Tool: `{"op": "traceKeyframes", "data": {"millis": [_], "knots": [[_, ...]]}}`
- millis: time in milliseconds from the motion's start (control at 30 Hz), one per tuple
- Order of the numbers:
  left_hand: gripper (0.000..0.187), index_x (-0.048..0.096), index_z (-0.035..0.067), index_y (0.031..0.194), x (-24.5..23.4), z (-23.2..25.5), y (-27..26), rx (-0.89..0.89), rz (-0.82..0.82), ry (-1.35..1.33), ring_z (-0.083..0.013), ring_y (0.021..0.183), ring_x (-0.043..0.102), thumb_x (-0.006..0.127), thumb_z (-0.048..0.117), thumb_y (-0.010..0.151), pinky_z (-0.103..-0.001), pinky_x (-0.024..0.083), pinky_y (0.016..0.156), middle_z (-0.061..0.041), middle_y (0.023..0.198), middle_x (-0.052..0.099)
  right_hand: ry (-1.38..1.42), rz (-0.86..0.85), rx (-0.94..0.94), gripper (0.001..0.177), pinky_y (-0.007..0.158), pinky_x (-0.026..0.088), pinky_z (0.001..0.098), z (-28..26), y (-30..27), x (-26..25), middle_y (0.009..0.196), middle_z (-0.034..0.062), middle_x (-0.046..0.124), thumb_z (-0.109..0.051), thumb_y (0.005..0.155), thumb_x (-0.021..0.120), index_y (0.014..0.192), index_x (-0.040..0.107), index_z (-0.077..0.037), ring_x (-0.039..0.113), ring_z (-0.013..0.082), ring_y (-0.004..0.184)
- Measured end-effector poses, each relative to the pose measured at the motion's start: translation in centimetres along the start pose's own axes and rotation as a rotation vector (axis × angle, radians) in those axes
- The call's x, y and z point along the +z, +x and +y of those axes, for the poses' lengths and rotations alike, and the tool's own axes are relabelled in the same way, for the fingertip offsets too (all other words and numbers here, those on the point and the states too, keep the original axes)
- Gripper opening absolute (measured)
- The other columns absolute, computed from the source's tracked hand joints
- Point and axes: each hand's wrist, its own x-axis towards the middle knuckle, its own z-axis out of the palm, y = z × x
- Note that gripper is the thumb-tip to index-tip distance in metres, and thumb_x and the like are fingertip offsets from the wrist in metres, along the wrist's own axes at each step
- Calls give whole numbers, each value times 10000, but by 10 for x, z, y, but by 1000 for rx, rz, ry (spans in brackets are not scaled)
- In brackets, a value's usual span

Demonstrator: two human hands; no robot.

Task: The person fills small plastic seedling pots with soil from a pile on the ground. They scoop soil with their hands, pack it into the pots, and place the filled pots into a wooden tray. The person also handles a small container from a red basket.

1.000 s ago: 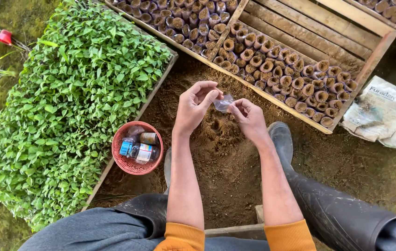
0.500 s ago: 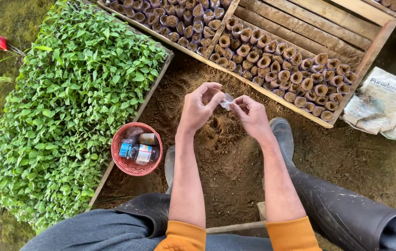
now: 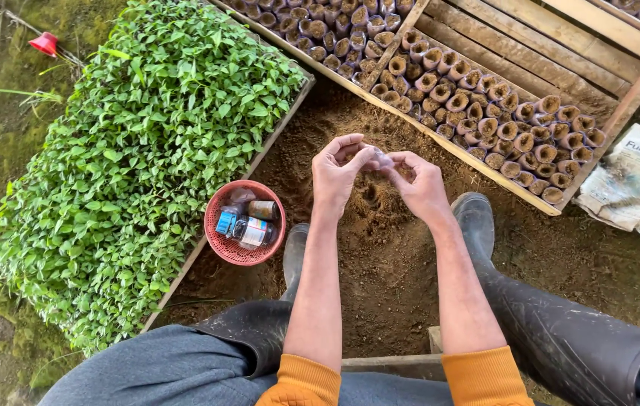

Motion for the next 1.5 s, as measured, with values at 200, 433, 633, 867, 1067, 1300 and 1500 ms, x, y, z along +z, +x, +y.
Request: {"op": "traceKeyframes", "data": {"millis": [200,433,633,867,1067,1300,1500], "knots": [[330,653,-39,1193,-1,19,-17,5,147,71,-229,764,748,771,79,908,-335,647,761,-225,929,749,159,53,30,157,731,575,257,5,-3,19,915,83,699,-188,1040,679,1015,710,-37,658,119,791],[550,581,10,1365,-24,-12,-13,-83,18,35,-223,821,753,816,104,877,-354,623,831,-204,960,766,135,10,101,154,659,523,214,-27,-5,29,859,72,731,-224,1039,653,1065,703,-81,640,92,712],[487,526,6,1410,-19,-26,-13,-87,41,-34,-243,802,759,707,96,966,-395,663,736,-189,1029,758,183,-109,151,443,713,539,251,-22,0,28,1051,241,740,-111,1050,576,1460,454,2,726,202,869],[644,346,60,1574,-29,-58,-8,-114,-4,31,-332,1029,722,648,101,1007,-463,621,893,-238,1246,686,159,-142,190,506,850,568,398,12,2,41,1103,267,722,-27,1008,624,1483,456,13,741,262,858],[759,195,88,1625,-50,-46,-4,-117,76,123,-352,1069,708,641,125,1012,-557,546,1020,-276,1281,658,48,-207,260,668,927,550,445,21,10,29,1114,256,711,-16,973,675,1562,361,-13,728,282,894],[969,293,151,1606,-76,-25,0,-9,373,478,-250,973,754,856,174,819,-450,590,972,-188,1034,774,-619,-7,-26,491,1065,445,442,64,34,48,1377,174,580,-284,968,678,1412,583,-96,512,318,1295],[697,344,43,1561,-84,-49,0,57,403,-98,-295,838,766,686,31,954,-483,638,868,-222,1006,761,-960,-163,-167,668,1165,359,536,71,40,89,1560,272,386,-307,906,763,1500,521,-120,352,422,1447]]}}
